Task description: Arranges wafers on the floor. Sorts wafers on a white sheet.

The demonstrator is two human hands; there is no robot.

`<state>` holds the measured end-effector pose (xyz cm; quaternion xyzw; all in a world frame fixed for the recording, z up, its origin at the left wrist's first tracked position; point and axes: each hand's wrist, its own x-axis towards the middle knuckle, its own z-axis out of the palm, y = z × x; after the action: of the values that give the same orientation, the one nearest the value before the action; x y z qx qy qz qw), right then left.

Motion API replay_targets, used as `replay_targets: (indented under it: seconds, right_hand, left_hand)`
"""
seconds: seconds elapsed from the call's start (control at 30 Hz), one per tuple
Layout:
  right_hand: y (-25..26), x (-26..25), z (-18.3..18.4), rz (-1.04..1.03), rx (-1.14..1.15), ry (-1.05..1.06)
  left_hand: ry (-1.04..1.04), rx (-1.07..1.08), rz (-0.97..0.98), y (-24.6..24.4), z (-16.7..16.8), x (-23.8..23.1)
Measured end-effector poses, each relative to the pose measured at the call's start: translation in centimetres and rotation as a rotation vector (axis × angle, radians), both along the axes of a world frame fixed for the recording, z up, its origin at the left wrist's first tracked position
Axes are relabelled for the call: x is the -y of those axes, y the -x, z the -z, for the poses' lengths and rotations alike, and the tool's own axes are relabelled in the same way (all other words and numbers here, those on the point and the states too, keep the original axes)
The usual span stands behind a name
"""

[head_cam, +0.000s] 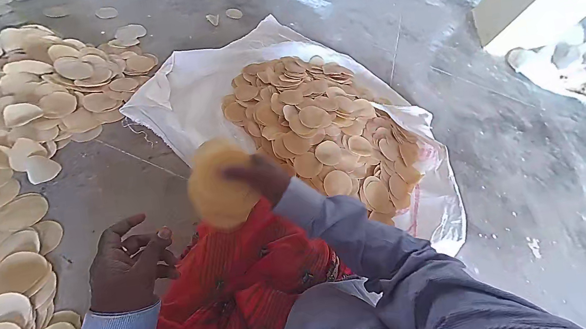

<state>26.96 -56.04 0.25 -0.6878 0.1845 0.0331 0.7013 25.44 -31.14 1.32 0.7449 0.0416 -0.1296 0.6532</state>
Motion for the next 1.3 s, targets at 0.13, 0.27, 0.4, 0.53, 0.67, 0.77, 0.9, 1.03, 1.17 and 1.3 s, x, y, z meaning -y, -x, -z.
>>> replay_targets:
  seconds: [0.13, 0.27, 0.4, 0.53, 0.67, 0.77, 0.9, 1.03, 1.17, 1.3]
  right_hand:
    - [1.6, 9.7, 5.7, 0.643, -0.091, -0.004]
    - [8.7, 9.6, 13.1, 0.39, -0.516, 0.154]
    - [12.4, 8.6, 15.8, 0.394, -0.596, 0.113]
    - [10.5, 12.1, 14.4, 0.472, -0.453, -0.018]
    - [8.5, 14.1, 12.0, 0.475, -0.225, -0.161]
    - [8.3, 13.7, 11.1, 0.393, -0.085, -0.128]
    - [8.3, 10.2, 8.1, 0.233, 0.017, -0.075]
    - [8.7, 5.1, 5.6, 0.042, 0.111, -0.303]
    - [8.9, 1.5, 4.4, -0.05, 0.081, -0.421]
    - [8.7, -0.3, 4.9, -0.059, 0.104, -0.374]
  left_hand:
    - [-0.057, -0.01, 0.032, 0.0, 2.1, 0.5]
    - [-0.138, -0.13, -0.006, 1.0, 4.2, -0.7]
    - [-0.159, -0.179, -0.065, 1.6, 5.5, -3.6]
    - [-0.174, -0.197, -0.092, 1.8, 6.0, -5.9]
    - [-0.17, -0.16, -0.11, 2.2, 6.9, -6.1]
    - [-0.25, -0.028, -0.03, 2.6, 6.9, -5.0]
    - [-0.214, 0.273, 0.129, 3.6, 4.9, 1.0]
    - [0.081, 0.311, 0.223, 4.3, 4.6, 7.3]
    - [0.245, 0.276, 0.136, 4.9, 5.1, 8.7]
    - [0.149, 0.241, 0.045, 4.8, 5.5, 7.3]
